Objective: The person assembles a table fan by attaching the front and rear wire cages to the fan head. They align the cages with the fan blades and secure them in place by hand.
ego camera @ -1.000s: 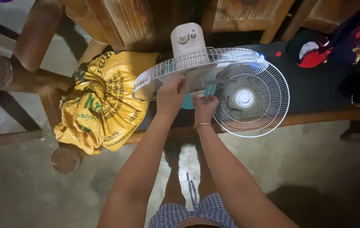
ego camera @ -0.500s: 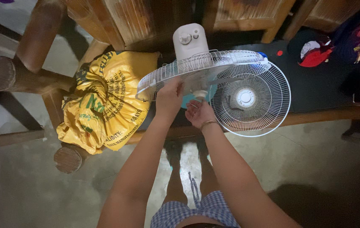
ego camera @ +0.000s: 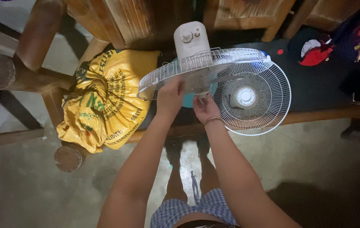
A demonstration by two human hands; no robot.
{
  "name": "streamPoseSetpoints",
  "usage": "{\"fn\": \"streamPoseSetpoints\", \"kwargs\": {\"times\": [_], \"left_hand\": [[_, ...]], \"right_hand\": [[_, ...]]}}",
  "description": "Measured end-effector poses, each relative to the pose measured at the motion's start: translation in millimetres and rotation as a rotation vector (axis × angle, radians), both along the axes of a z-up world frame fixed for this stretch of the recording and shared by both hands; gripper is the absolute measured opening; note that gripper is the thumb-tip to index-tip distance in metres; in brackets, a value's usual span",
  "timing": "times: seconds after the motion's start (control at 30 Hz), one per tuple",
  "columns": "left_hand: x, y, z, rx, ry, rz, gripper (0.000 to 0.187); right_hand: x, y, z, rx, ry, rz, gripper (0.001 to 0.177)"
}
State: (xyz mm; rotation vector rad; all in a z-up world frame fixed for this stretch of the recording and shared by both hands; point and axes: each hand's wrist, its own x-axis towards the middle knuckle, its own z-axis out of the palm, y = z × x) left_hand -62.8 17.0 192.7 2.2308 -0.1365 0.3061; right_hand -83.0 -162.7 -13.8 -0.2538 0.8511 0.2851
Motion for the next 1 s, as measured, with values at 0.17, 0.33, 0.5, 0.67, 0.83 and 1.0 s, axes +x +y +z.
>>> {"fn": "streamPoseSetpoints", "kwargs": {"times": [0.17, 0.33, 0.5, 0.67, 0.83, 1.0], "left_hand": [[3.6, -0.5, -4.2, 0.074, 0.056, 0.011, 0.01], [4.2, -1.9, -2.6, 0.02, -0.022, -0.001, 0.007], [5.0, -2.8, -0.9, 0.037, -0.011, -0.008, 0.008], [3.3, -1.6, 3.7, -0.012, 0.019, -0.032, 0.011], [4.7, -2.3, -0.6, 0.071, -0.013, -0.009, 0.012], [4.3, -1.5, -2.7, 0.08, 0.026, 0.002, 0.011]], "right_hand": [[4.1, -4.0, 10.7, 0.191, 0.097, -0.016, 0.05], [9.0, -6.5, -5.7, 0.193, 0.066, -0.007, 0.045], [3.4, -5.2, 12.5, 0.034, -0.025, -0.025, 0.035], [5.5, 9.7, 49.8, -0.037, 0.041, -0.115, 0.033], [7.0, 10.8, 26.4, 0.082, 0.119, -0.165, 0.047], [5.7, 6.5, -10.0, 0.011, 0.03, -0.173, 0.035]]}}
